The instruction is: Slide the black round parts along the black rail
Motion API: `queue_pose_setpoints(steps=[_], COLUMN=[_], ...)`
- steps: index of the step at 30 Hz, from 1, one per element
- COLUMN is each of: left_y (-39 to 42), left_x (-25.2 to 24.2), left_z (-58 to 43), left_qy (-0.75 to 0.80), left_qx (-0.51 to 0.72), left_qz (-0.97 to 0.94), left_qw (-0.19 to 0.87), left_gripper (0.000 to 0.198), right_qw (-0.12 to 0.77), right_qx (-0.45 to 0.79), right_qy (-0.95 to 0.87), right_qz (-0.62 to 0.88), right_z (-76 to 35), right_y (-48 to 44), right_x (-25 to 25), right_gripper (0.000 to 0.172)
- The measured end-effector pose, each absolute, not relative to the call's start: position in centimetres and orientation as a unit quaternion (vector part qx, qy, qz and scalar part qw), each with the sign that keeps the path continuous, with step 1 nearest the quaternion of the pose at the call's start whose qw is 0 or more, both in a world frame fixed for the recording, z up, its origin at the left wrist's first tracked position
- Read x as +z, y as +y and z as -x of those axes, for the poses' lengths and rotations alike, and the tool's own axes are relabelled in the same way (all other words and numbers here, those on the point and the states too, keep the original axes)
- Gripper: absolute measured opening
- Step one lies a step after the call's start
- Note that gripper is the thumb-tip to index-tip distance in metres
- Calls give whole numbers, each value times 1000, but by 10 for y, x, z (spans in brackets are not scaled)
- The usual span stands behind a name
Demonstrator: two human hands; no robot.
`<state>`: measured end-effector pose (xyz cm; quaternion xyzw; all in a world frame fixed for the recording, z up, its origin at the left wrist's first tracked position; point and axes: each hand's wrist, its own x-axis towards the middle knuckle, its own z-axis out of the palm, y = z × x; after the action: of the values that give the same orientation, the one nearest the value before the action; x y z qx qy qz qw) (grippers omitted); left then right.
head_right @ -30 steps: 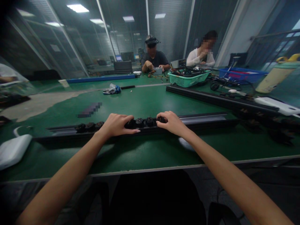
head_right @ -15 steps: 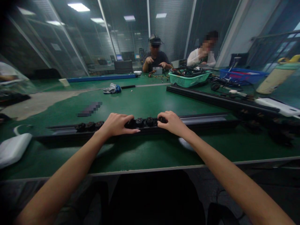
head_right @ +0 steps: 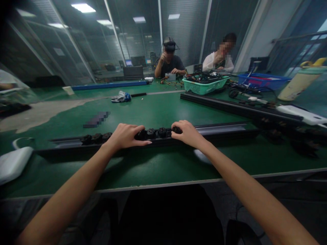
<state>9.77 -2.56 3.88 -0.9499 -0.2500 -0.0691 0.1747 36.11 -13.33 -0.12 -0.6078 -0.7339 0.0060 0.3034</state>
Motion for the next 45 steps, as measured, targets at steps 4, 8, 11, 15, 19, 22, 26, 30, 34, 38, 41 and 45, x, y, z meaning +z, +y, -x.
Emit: queue_pose_setpoints(steps=[4, 8, 11, 15, 19, 22, 26, 30, 34, 38, 41, 45], left_y=[-25, -25, -26, -27, -25, -25, -26, -26, -26, -26, -26, -25], left_x=[38, 38, 39, 39, 39, 39, 39, 39, 39, 39, 39, 38], left_z=[-97, -97, -98, -98, -97, -97, -98, -98, -97, -97, -98, -98], left_qy=[-247, -247, -245, -247, -248, -246, -248, -247, -241, -246, -248, -246], left_qx=[-68, -66, -64, -63, -65, -62, -60, -62, -65, -66, -64, -64], left_qz=[950, 949, 949, 949, 948, 949, 949, 949, 950, 950, 949, 949], left_qw=[178, 185, 186, 188, 188, 186, 185, 187, 186, 182, 181, 189], left_gripper=[76, 77, 77, 76, 74, 74, 76, 77, 77, 78, 78, 79], right_qw=[284, 282, 286, 291, 288, 289, 296, 296, 291, 292, 291, 291], right_qx=[-4, 4, 7, 5, 14, 18, 11, 9, 8, 4, 3, 6], right_qy=[-739, -742, -739, -742, -743, -742, -741, -743, -739, -738, -739, -740], right_qz=[610, 608, 610, 604, 605, 604, 603, 600, 607, 608, 608, 607], right_z=[-363, -365, -366, -366, -366, -367, -368, -368, -369, -371, -371, -371], right_y=[-133, -134, -135, -135, -135, -136, -137, -137, -138, -140, -140, -140], right_x=[0, 1, 1, 1, 3, 4, 2, 1, 3, 3, 2, 3], right_gripper=[18, 18, 19, 18, 18, 18, 18, 19, 18, 18, 18, 17])
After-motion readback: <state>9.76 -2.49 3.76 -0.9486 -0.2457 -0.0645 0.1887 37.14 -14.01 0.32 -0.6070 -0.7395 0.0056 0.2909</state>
